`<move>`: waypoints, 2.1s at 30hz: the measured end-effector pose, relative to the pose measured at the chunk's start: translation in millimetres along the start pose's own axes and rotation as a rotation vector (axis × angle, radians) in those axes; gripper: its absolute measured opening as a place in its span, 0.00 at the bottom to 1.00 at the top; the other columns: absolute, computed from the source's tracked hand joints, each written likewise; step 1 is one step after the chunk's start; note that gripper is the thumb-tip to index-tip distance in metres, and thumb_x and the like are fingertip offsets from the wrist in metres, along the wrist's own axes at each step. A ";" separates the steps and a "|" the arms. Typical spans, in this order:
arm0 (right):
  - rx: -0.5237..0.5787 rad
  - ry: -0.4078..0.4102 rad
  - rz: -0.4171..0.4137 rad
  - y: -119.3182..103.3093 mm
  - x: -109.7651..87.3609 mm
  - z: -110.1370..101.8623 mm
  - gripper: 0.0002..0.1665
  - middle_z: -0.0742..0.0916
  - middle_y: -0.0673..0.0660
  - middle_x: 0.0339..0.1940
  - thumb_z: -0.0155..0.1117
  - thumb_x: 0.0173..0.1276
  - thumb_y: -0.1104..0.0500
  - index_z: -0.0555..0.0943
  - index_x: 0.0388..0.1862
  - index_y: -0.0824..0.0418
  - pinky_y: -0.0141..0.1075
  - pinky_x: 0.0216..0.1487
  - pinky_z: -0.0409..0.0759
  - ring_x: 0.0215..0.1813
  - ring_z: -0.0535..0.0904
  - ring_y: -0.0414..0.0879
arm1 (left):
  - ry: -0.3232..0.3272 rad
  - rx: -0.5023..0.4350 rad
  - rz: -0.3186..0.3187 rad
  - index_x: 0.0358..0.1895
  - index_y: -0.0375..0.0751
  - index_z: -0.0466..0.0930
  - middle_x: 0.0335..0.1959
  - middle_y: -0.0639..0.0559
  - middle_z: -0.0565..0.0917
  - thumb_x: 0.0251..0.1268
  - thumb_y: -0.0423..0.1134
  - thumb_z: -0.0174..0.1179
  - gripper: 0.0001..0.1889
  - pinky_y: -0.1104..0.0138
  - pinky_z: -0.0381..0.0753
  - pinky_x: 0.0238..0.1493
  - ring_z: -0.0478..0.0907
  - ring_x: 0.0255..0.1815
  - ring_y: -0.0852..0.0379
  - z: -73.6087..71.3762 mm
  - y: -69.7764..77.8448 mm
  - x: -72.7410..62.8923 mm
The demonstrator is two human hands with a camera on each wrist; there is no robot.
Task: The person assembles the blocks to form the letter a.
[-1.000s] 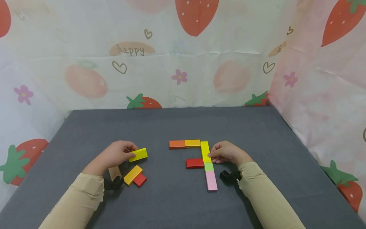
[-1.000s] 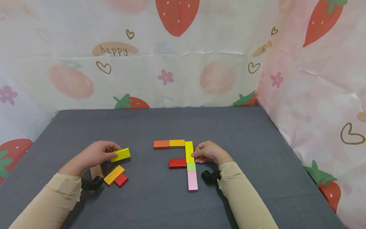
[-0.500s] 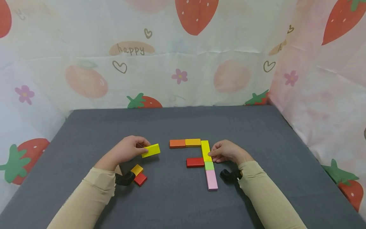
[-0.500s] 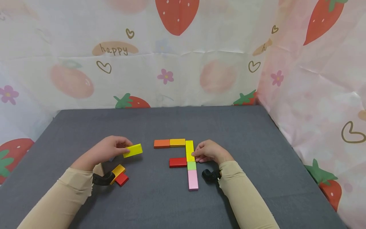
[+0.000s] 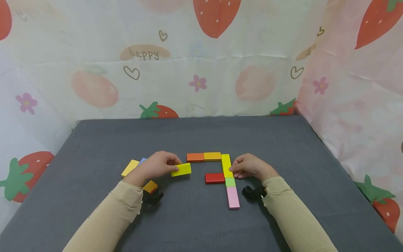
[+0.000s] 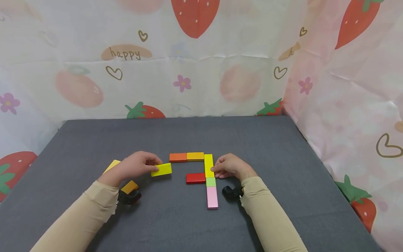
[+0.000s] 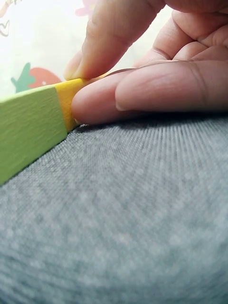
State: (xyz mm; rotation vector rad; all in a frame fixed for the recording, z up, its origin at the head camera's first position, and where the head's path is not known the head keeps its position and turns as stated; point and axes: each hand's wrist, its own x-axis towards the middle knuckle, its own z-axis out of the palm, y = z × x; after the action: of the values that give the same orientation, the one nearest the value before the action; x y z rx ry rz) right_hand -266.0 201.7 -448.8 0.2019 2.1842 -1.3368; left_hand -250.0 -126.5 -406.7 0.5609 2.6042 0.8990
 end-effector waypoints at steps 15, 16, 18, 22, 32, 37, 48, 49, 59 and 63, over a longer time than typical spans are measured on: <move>-0.008 0.002 -0.009 0.6 -0.5 0.3 0.11 0.83 0.55 0.24 0.69 0.54 0.56 0.81 0.30 0.63 0.32 0.28 0.78 0.23 0.79 0.42 | -0.097 0.040 0.054 0.39 0.48 0.82 0.35 0.58 0.80 0.58 0.36 0.60 0.06 0.66 0.75 0.39 0.73 0.34 0.59 25.2 11.9 18.4; -0.008 0.002 -0.009 0.8 -0.5 0.2 0.11 0.83 0.55 0.24 0.69 0.54 0.56 0.81 0.30 0.63 0.32 0.28 0.78 0.23 0.79 0.42 | -0.098 0.038 0.049 0.39 0.48 0.82 0.34 0.58 0.80 0.58 0.35 0.60 0.06 0.66 0.75 0.38 0.73 0.33 0.59 26.1 12.9 18.7; -0.008 0.002 -0.013 1.1 -0.3 0.0 0.11 0.83 0.55 0.24 0.69 0.54 0.56 0.81 0.30 0.63 0.32 0.28 0.78 0.23 0.79 0.42 | -0.100 0.040 0.043 0.38 0.49 0.82 0.33 0.58 0.80 0.58 0.35 0.61 0.06 0.66 0.74 0.37 0.73 0.32 0.59 28.6 13.6 19.8; -0.012 0.001 -0.017 1.3 0.4 -0.4 0.12 0.83 0.55 0.24 0.70 0.54 0.56 0.81 0.31 0.63 0.32 0.29 0.78 0.23 0.79 0.42 | -0.109 0.045 0.036 0.38 0.49 0.82 0.32 0.59 0.80 0.59 0.36 0.60 0.06 0.66 0.73 0.36 0.72 0.31 0.59 34.1 13.2 22.6; -0.009 0.010 -0.009 1.7 0.9 0.4 0.11 0.83 0.56 0.24 0.70 0.54 0.56 0.81 0.30 0.63 0.32 0.28 0.78 0.23 0.79 0.42 | -0.117 0.064 0.030 0.41 0.49 0.82 0.34 0.60 0.80 0.60 0.36 0.59 0.07 0.66 0.73 0.38 0.72 0.32 0.59 40.1 11.9 25.4; -0.007 0.002 -0.018 1.2 -0.6 0.2 0.11 0.83 0.56 0.23 0.69 0.54 0.57 0.81 0.29 0.63 0.32 0.29 0.78 0.23 0.78 0.42 | -0.115 0.067 0.016 0.42 0.49 0.83 0.35 0.60 0.80 0.61 0.37 0.58 0.08 0.66 0.73 0.37 0.72 0.32 0.59 41.3 11.4 26.9; -0.009 0.000 -0.023 1.3 0.1 0.3 0.10 0.83 0.56 0.23 0.69 0.54 0.57 0.80 0.29 0.63 0.32 0.29 0.78 0.23 0.78 0.42 | -0.087 0.110 0.038 0.40 0.49 0.84 0.35 0.60 0.81 0.58 0.34 0.59 0.09 0.65 0.73 0.39 0.71 0.33 0.61 43.6 14.3 27.3; -0.012 0.001 -0.023 1.3 0.1 0.2 0.10 0.83 0.55 0.23 0.69 0.54 0.57 0.80 0.28 0.63 0.32 0.29 0.78 0.23 0.78 0.42 | -0.087 0.110 0.035 0.40 0.49 0.84 0.35 0.60 0.81 0.58 0.34 0.59 0.09 0.65 0.73 0.39 0.72 0.33 0.61 43.6 14.6 27.2; -0.019 0.002 -0.019 0.6 0.0 -0.2 0.11 0.83 0.55 0.23 0.69 0.55 0.56 0.80 0.29 0.63 0.32 0.28 0.78 0.23 0.78 0.42 | -0.098 0.096 0.015 0.41 0.48 0.83 0.36 0.59 0.81 0.58 0.33 0.59 0.09 0.64 0.74 0.42 0.72 0.34 0.60 42.4 17.3 25.9; -0.019 0.002 -0.021 -0.2 -0.9 -0.4 0.10 0.83 0.55 0.23 0.69 0.55 0.57 0.80 0.29 0.63 0.32 0.28 0.78 0.23 0.78 0.42 | -0.097 0.084 0.017 0.41 0.48 0.83 0.36 0.59 0.81 0.58 0.33 0.59 0.09 0.64 0.74 0.42 0.72 0.34 0.60 42.4 15.8 26.4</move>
State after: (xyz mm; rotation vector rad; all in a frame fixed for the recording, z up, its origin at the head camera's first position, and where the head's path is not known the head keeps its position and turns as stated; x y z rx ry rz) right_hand -265.4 202.1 -448.0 0.1734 2.2062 -1.3275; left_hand -251.0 -81.2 -432.9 0.6340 2.5625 0.7514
